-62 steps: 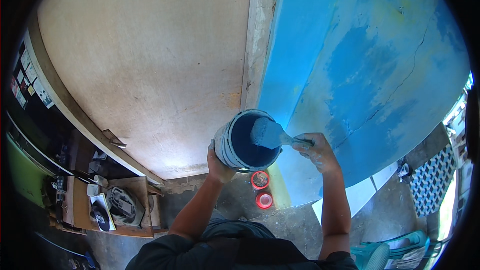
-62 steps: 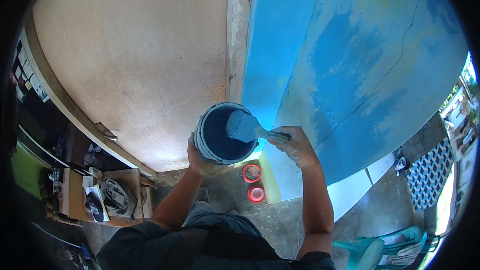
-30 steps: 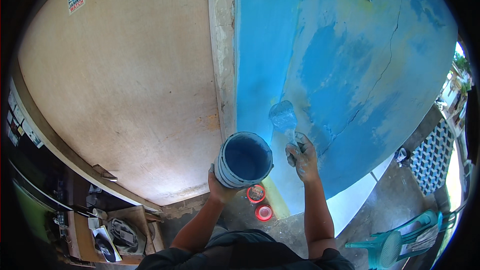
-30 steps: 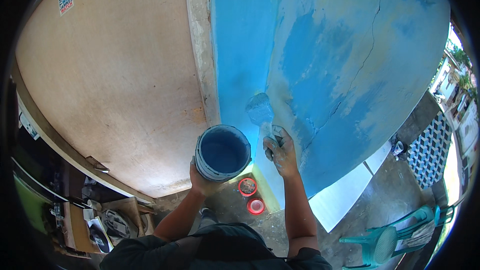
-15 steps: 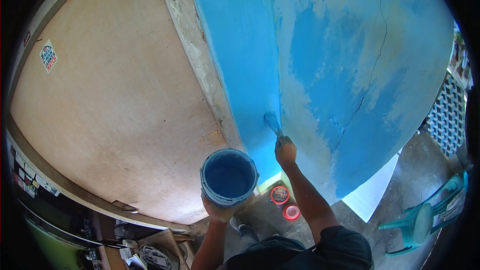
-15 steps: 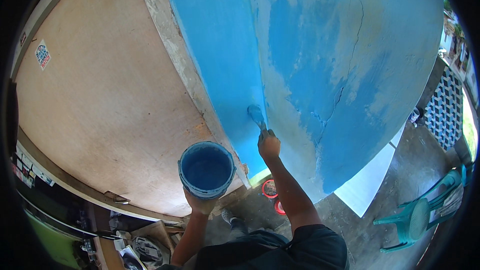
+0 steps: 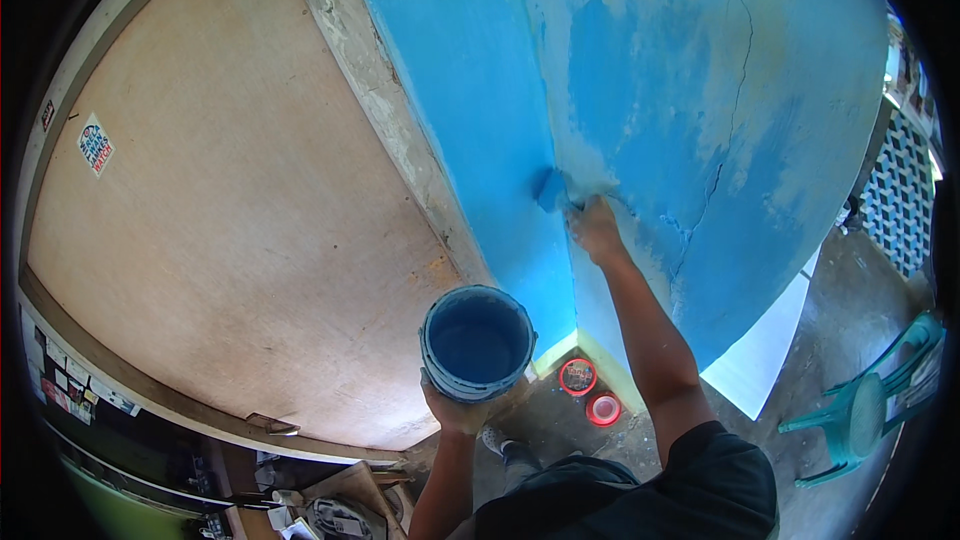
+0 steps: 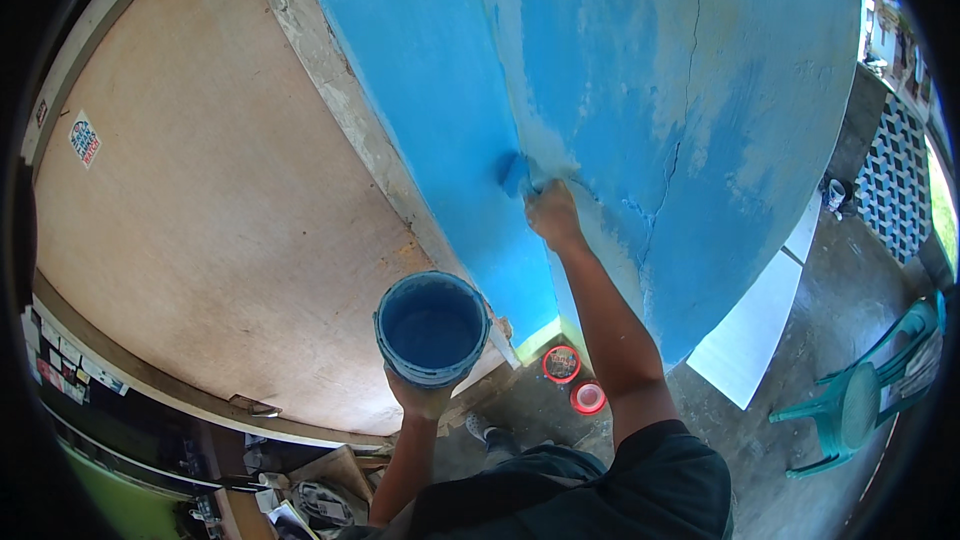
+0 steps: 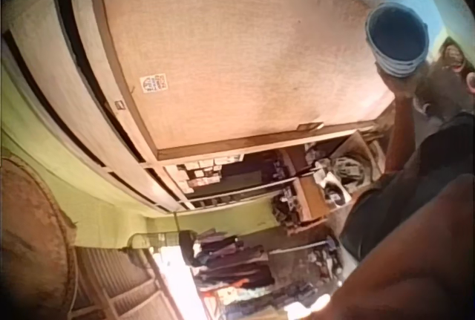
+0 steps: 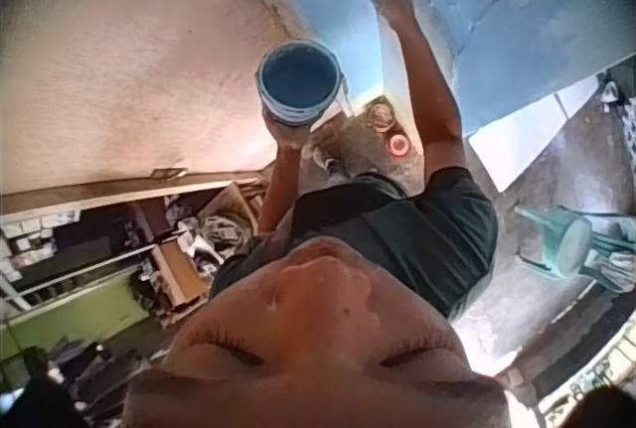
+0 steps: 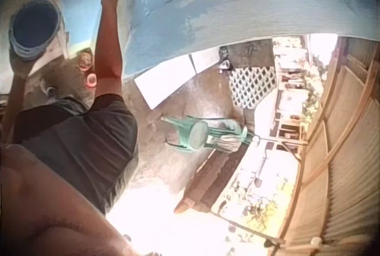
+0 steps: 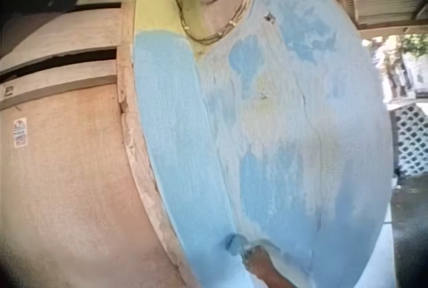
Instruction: The person paints an interior wall with blue paint using a paintbrush, dipping the brush into a bucket of blue paint.
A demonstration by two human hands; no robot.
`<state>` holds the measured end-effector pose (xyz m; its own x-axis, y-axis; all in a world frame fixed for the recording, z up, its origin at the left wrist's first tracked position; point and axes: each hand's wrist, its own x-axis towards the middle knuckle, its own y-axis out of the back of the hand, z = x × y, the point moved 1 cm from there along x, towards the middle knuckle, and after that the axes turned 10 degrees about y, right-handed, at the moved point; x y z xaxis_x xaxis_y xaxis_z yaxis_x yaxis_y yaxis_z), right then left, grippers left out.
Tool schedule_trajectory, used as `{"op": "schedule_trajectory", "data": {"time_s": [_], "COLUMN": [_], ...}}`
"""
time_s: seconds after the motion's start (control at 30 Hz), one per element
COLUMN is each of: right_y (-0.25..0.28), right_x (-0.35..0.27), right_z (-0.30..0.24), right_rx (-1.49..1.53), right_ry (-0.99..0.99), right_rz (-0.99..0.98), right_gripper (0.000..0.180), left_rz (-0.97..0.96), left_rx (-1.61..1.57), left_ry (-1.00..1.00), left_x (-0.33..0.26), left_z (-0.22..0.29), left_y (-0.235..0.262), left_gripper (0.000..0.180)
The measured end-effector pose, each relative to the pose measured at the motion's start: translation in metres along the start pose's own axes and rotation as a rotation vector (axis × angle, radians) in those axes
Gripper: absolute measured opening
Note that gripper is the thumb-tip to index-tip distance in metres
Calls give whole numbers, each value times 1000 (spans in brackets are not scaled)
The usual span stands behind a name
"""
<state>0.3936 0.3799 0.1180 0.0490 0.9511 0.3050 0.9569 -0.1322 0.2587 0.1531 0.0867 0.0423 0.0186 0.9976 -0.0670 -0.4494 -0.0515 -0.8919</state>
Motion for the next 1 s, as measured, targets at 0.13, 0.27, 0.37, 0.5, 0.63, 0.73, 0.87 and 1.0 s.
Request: {"op": "schedule_trajectory", "data": {"time_s": [0.13, 0.27, 0.37, 0.5, 0.63, 0.73, 0.87, 1.0], "right_y": [47, 24, -14, -55, -73, -51, -38, 8], "right_x": [-1, -20, -45, -118, -142, -111, -42, 4], "right_z": [-146, -133, -20, 110, 109, 162, 99, -18], "right_rx": [-84, -353, -473, -625, -481, 36, 30, 5], "right_ry": [329, 771, 524, 254, -112, -410, -343, 37], "right_rz": [22, 330, 171, 21, -40, -181, -310, -271], "right_gripper": [16, 18, 34, 44, 31, 18, 22, 24], "left_rz": [54, 64, 8, -94, 7, -62, -38, 58], "left_rx": [30, -30, 108, -14, 40, -14, 32, 132], "left_ry": [-78, -83, -110, -22, -94, -22, -73, -208], "left_x": [4, -4, -5, -14, -23, -17, -11, -14], "left_z": [2, 4, 0, 5, 19, 12, 13, 20], "left_y": [-2, -8, -10, -18, -5, -18, 1, -22], "left_gripper": [70, 66, 70, 68, 68, 70, 69, 64]}}
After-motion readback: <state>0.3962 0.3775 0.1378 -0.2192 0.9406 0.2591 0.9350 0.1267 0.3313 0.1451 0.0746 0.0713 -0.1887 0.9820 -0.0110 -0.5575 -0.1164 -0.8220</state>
